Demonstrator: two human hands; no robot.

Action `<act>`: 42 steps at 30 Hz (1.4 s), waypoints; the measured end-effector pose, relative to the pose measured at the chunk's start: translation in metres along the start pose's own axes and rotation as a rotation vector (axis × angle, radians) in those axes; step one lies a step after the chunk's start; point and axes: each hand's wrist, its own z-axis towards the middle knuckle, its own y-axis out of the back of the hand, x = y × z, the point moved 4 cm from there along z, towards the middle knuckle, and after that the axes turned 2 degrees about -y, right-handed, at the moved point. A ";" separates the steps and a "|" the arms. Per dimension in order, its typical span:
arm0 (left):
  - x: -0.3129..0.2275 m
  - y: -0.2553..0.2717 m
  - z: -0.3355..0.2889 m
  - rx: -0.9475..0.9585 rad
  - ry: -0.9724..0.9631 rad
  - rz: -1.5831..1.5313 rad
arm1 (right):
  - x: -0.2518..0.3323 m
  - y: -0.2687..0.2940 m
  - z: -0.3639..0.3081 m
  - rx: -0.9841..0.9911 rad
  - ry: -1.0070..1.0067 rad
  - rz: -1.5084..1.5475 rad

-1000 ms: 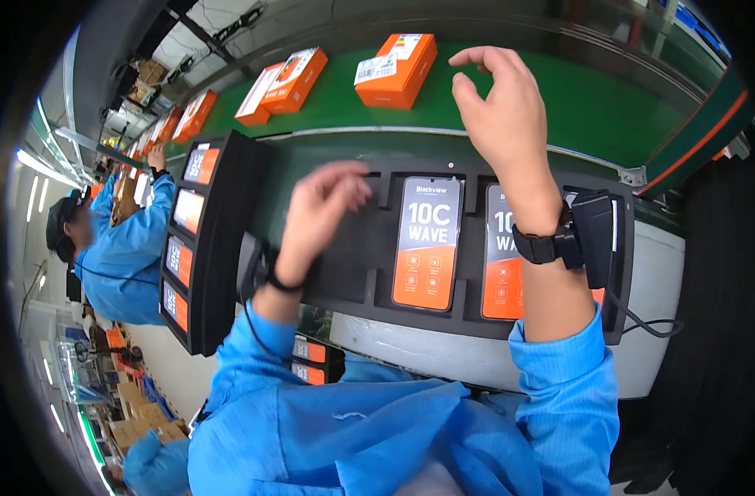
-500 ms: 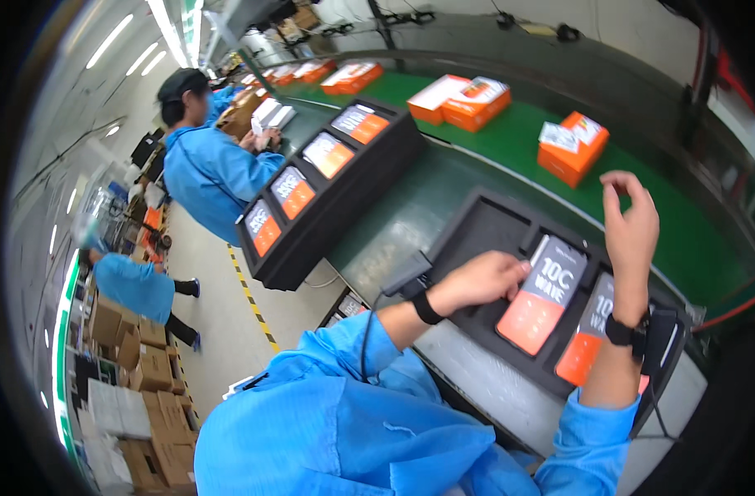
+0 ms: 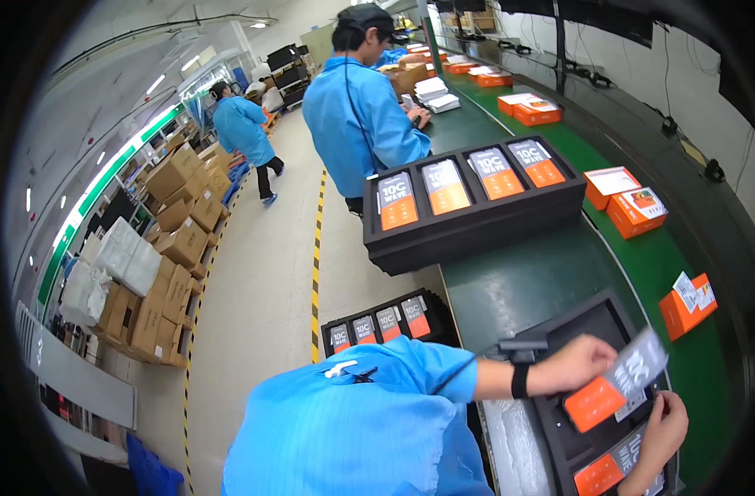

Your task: The recorder is picking electronic product boxes (Blackview 10C WAVE) from a conveyor, scanning or checking a card/sheet, and placing items into a foam tray for batching.

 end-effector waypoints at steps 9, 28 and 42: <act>-0.096 0.186 0.173 -0.072 0.091 0.092 | 0.076 -0.045 -0.018 0.167 0.120 -0.275; 0.063 0.280 0.460 -0.131 0.073 1.283 | 0.104 -0.058 0.017 0.281 -0.010 -0.118; 0.057 0.104 0.354 0.055 0.035 1.465 | 0.126 -0.064 0.018 0.161 0.111 -0.005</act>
